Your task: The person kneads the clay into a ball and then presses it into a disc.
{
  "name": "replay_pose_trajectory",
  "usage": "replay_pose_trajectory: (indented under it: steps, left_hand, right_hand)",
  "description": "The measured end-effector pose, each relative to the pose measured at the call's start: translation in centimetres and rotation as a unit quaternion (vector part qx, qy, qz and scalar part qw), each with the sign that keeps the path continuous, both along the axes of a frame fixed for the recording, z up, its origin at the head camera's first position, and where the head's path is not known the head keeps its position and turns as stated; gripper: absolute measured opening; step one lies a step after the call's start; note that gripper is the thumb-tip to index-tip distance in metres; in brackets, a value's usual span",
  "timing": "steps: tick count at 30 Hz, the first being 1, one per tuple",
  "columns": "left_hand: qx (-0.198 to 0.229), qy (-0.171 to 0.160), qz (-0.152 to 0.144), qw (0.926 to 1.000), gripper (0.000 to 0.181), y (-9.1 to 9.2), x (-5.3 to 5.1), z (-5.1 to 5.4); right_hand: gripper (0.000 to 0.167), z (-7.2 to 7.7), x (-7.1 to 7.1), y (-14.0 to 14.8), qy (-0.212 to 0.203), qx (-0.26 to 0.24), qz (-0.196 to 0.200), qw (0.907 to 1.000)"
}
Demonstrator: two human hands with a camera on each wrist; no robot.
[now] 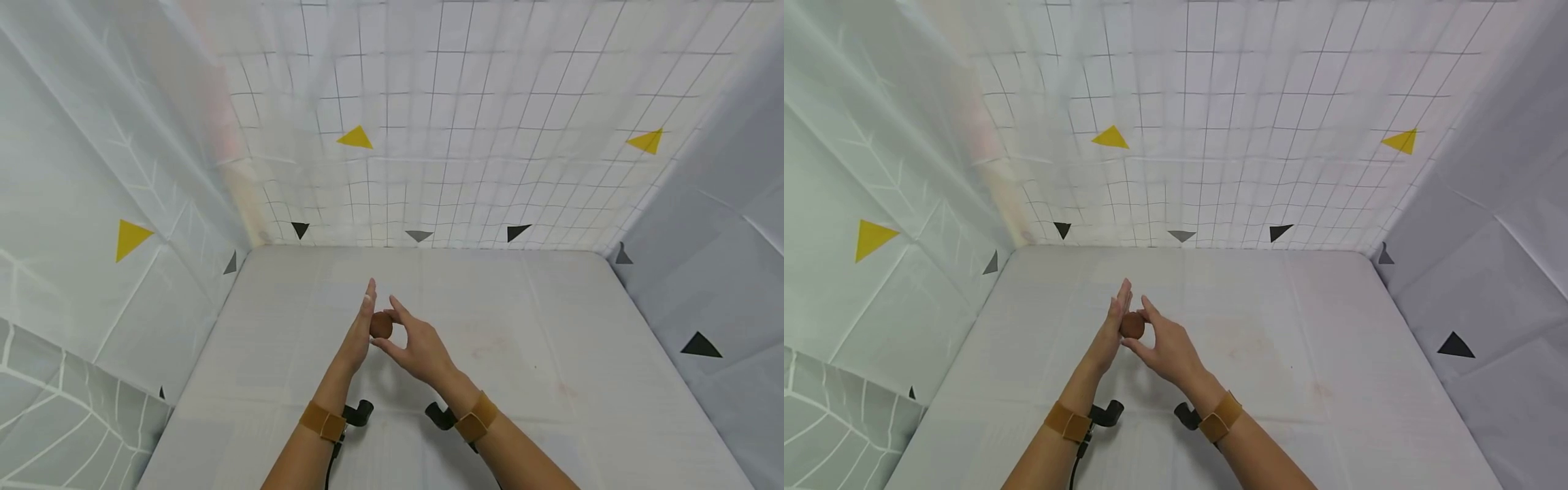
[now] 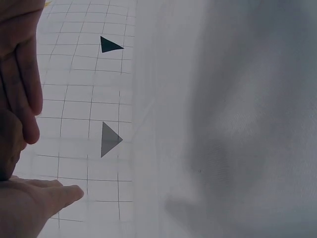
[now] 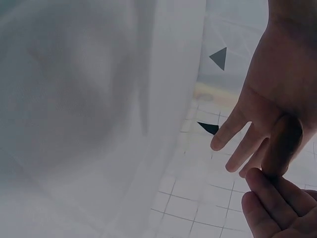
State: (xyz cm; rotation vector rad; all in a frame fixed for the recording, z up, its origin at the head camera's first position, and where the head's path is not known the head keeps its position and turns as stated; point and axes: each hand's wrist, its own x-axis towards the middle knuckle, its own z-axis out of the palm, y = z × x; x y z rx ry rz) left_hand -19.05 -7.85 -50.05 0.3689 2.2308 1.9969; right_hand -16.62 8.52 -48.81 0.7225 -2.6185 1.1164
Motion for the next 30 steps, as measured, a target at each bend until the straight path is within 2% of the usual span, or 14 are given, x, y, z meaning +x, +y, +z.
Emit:
replay_pose_trajectory:
  steps: [7,11,16,22,30]
  left_hand:
    - [0.001,0.007,0.003,1.0,0.067,0.0,0.1,0.0]
    - [0.002,0.011,0.002,0.9999,0.067,0.0,0.2,0.1]
    - [0.001,0.019,0.003,0.9998,0.068,0.0,0.2,0.2]
    - [0.004,0.02,0.001,0.9998,0.074,0.1,0.3,0.3]
    - [0.007,0.015,0.006,0.9998,0.07,0.2,0.2,0.3]
  right_hand:
    - [0.065,-0.4,0.2,-0.3,-0.006,-0.024,-0.003,0.9997]
    - [0.054,-0.6,0.2,-0.5,-0.007,-0.061,-0.007,0.9981]
    - [0.041,-0.7,-0.1,-0.7,0.023,-0.115,-0.019,0.993]
    - [0.038,-0.8,-0.1,-0.9,0.027,-0.126,-0.025,0.9913]
    - [0.047,-0.9,0.3,-1.3,-0.01,-0.14,-0.012,0.9901]
